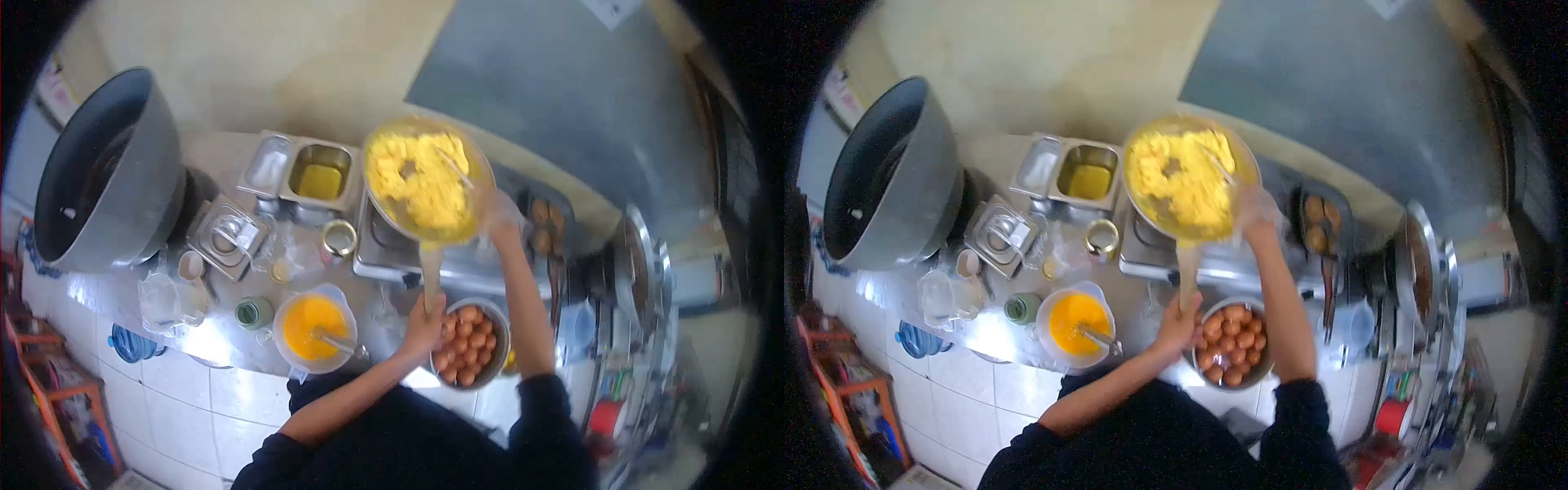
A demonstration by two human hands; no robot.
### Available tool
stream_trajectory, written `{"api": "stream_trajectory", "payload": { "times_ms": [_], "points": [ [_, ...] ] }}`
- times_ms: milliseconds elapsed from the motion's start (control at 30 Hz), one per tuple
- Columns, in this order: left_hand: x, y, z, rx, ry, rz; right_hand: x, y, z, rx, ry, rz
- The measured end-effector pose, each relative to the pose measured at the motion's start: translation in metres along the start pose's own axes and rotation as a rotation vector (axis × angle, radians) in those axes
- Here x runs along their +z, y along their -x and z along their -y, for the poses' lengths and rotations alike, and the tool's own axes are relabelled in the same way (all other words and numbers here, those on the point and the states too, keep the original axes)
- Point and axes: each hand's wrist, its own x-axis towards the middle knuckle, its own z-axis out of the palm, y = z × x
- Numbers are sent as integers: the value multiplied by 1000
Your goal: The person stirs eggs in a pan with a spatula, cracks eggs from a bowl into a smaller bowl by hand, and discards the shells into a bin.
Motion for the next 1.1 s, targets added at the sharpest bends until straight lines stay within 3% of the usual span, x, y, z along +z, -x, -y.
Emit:
{"api": "stream_trajectory", "payload": {
  "times_ms": [67, 100, 167, 233, 300, 367, 433, 467, 500, 567, 633, 700, 767, 900, 967, 1100],
  "points": [
    [0, -2, -3, -47, -22, -30, 5, 20, -8, -243, 85, -126],
    [0, -1, -4, -54, -8, -38, -1, 18, -9, -218, 188, 2],
    [2, -1, -4, -66, 10, -25, -17, 11, -40, -408, 252, 178],
    [0, -5, -2, -87, 7, 10, -71, 16, -28, -383, 271, 534],
    [0, -11, -1, -92, 0, 56, -89, 39, -21, -344, 199, 498],
    [1, -15, -3, -96, -37, 127, -77, 81, -34, -233, 113, 77],
    [5, -16, -6, -56, -81, 3, -77, 154, -27, -253, -184, -446],
    [6, -17, -8, -61, -107, 34, -87, 195, -19, -220, -337, -550],
    [6, -17, -8, -61, -115, 8, -75, 236, -14, -150, -349, -488],
    [12, -17, -9, -61, -143, -1, -71, 309, -21, 17, -728, -100],
    [14, -15, -10, -70, -112, -61, -22, 367, -35, 16, -1020, -237],
    [12, -15, -8, -59, -120, -71, 16, 426, -43, 523, -1722, -319],
    [10, -16, -7, -47, -120, -88, -16, 440, -61, 1004, -1041, -175],
    [12, -8, -3, -4, -73, -76, 1, 450, -103, 1063, -779, -211],
    [11, -1, 0, 14, -77, -66, 18, 443, -119, 893, -650, -496],
    [7, 19, 8, 48, -90, -77, 0, 444, -130, 879, -557, -477]
  ]
}}
